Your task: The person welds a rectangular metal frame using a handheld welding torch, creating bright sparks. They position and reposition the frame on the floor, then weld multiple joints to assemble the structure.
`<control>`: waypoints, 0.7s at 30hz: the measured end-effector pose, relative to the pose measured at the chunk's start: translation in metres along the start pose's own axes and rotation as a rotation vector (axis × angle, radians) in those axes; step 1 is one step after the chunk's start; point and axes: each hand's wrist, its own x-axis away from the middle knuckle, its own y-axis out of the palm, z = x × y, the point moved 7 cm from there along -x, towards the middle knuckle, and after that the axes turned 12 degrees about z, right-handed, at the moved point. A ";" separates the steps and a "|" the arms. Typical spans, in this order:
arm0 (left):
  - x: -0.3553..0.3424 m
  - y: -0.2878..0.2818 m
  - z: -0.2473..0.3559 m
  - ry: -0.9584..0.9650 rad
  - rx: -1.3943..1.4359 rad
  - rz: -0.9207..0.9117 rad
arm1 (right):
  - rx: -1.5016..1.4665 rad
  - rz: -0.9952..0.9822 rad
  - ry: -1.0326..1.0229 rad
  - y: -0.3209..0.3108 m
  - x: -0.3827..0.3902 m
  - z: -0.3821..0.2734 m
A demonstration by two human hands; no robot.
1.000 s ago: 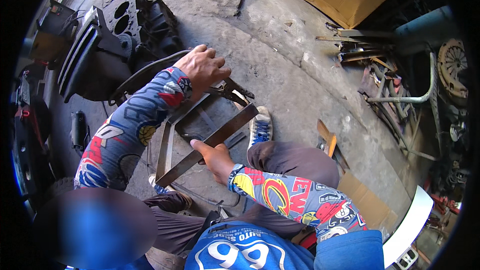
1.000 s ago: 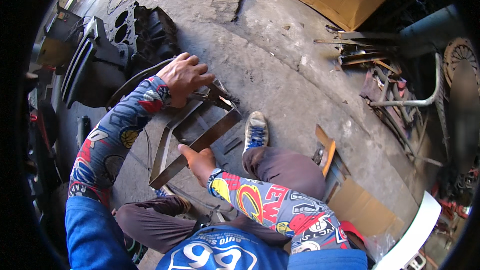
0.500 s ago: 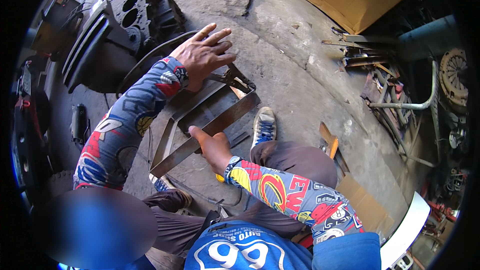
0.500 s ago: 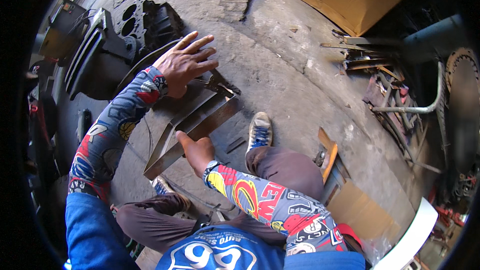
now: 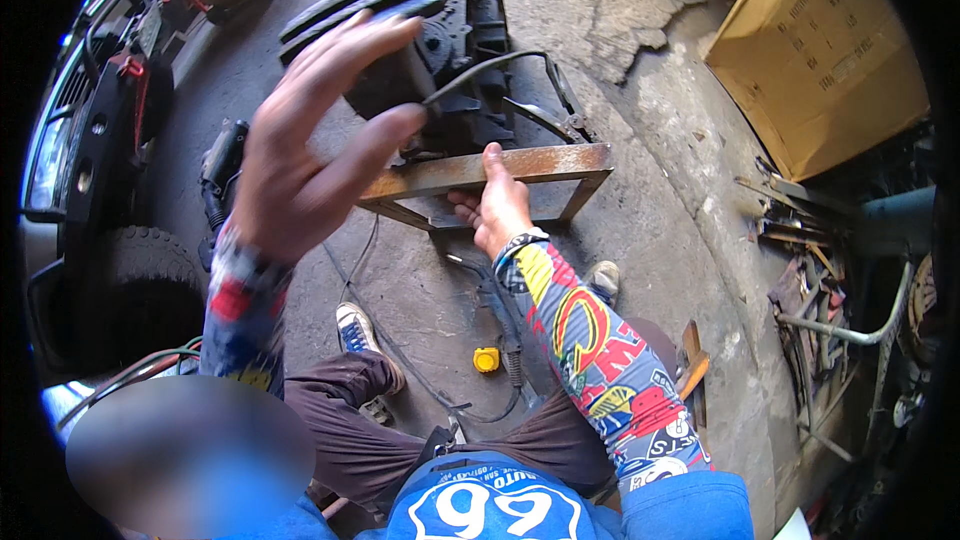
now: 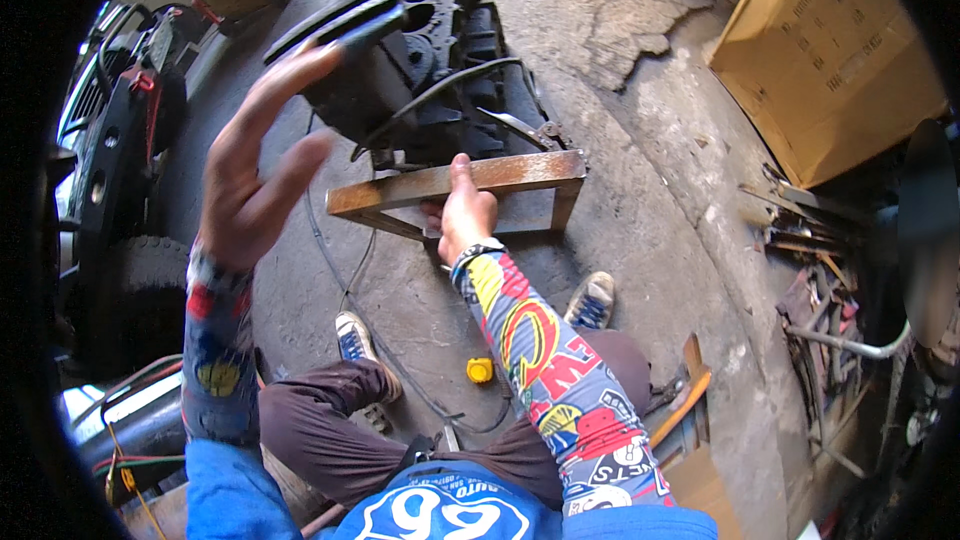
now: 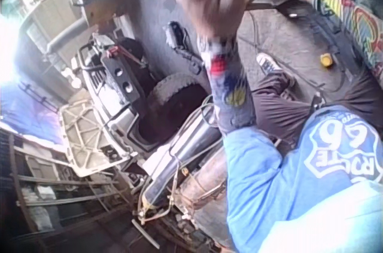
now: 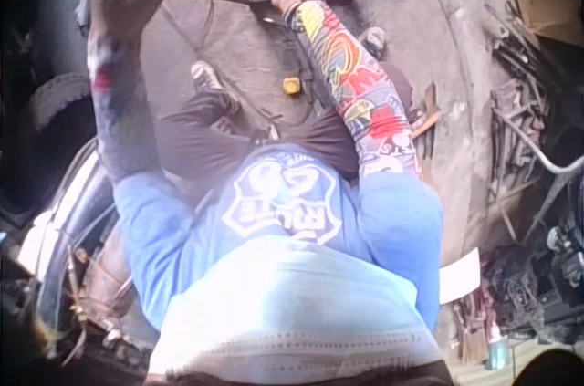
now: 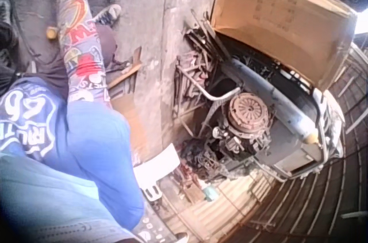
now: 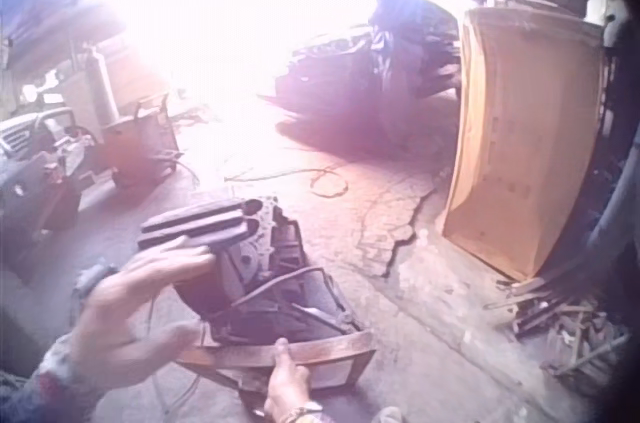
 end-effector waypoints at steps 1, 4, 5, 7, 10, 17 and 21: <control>0.022 -0.027 -0.004 -0.113 0.003 0.037 | -0.004 0.012 0.016 0.006 -0.002 -0.001; 0.108 -0.074 -0.020 -0.401 0.058 0.056 | 0.064 -0.048 0.003 0.020 -0.008 -0.003; 0.142 -0.079 -0.027 -0.510 0.059 0.084 | 0.104 -0.070 -0.001 0.024 -0.011 -0.004; 0.213 -0.074 -0.044 -0.745 0.042 0.121 | 0.119 -0.087 -0.027 0.030 -0.016 -0.005; 0.322 -0.027 -0.059 -1.108 0.117 0.126 | 0.053 -0.149 0.038 0.035 -0.022 0.000; 0.486 0.139 -0.050 -1.359 -0.159 -0.621 | 0.054 -0.271 0.142 0.035 -0.011 0.005; 0.524 0.228 -0.030 -1.549 0.093 -0.692 | 0.050 -0.266 0.144 0.018 0.006 0.005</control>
